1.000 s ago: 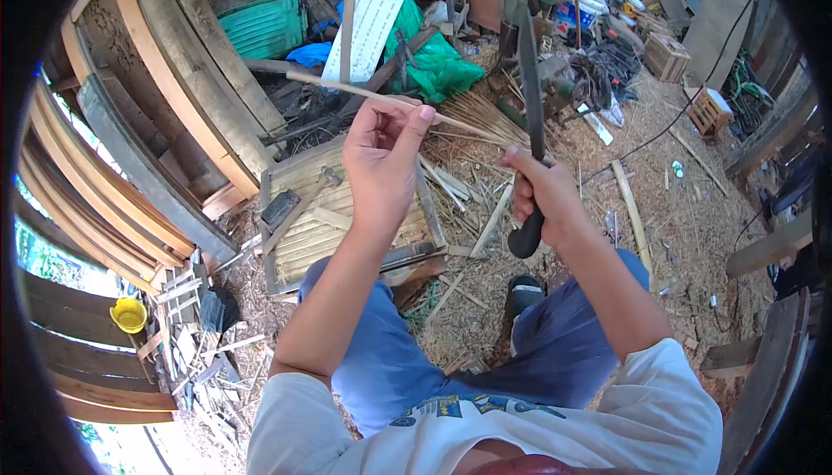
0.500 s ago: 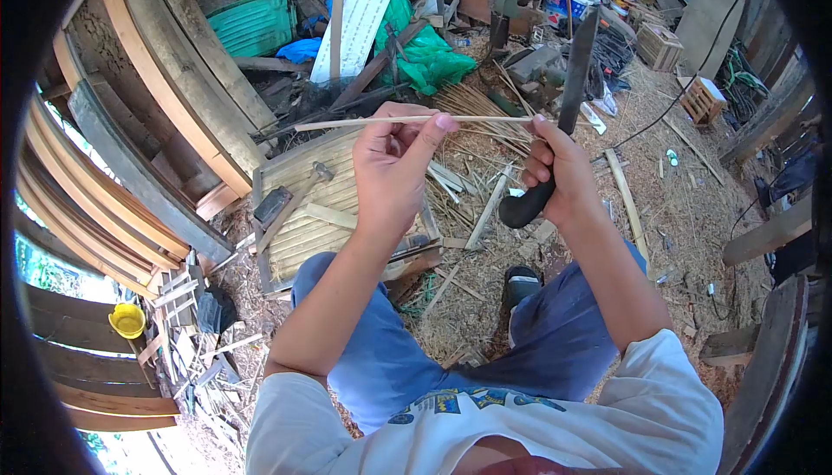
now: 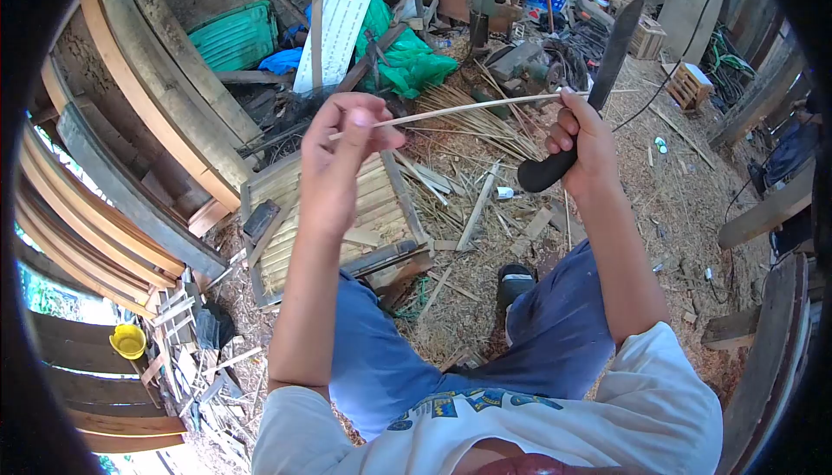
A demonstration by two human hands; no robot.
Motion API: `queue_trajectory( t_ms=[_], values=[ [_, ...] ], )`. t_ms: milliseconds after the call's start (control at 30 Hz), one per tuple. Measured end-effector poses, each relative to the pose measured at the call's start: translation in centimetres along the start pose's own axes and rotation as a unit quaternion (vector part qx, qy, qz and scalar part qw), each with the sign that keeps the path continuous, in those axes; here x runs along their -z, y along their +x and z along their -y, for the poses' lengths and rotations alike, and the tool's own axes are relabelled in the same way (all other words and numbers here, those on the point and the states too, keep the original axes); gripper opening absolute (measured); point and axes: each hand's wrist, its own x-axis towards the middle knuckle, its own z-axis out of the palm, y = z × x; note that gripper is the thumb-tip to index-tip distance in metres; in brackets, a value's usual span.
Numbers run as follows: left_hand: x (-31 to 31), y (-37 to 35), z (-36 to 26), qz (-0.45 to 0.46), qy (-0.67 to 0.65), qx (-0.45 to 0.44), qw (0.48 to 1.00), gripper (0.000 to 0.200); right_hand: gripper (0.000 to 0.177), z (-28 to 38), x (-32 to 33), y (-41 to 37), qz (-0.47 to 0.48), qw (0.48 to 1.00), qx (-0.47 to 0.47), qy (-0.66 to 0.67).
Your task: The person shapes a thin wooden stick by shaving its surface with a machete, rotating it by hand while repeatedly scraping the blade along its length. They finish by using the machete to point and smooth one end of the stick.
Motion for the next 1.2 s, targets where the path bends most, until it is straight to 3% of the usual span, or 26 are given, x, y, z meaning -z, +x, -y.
queue_trajectory(
  t_ms=[67,167,400,600,700,900,1100,1200],
  values=[
    [0.4,0.1,-0.6,0.008,0.006,-0.005,1.0,0.045,0.018,0.5,0.5,0.3,0.007,1.0,0.004,0.003],
    [1.5,0.1,-0.9,0.055,0.056,0.041,0.996,0.043,0.016,0.9,0.8,0.6,-0.001,1.0,0.008,-0.004],
    [1.7,-0.2,-0.5,0.106,0.134,0.061,0.983,0.021,0.016,0.8,1.0,0.7,0.002,1.0,-0.003,-0.01],
    [2.2,-0.8,-0.7,0.249,0.214,0.193,0.925,0.028,0.019,0.7,0.7,0.6,-0.014,0.998,0.01,-0.063],
    [1.7,-1.0,-0.6,0.28,0.19,0.248,0.908,0.032,0.019,0.5,0.5,0.3,-0.009,0.997,0.009,-0.076],
    [1.3,-1.1,-0.3,0.276,0.148,0.292,0.904,0.037,0.019,0.1,0.5,0.5,-0.011,0.996,0.012,-0.086],
    [1.1,-1.4,0.3,0.277,0.144,0.277,0.909,0.033,0.019,-0.1,0.5,0.3,-0.01,0.994,0.001,-0.105],
    [1.4,-1.2,0.3,0.247,0.121,0.344,0.898,0.027,0.02,-0.3,0.6,0.3,-0.007,0.991,0.002,-0.134]
  ],
)
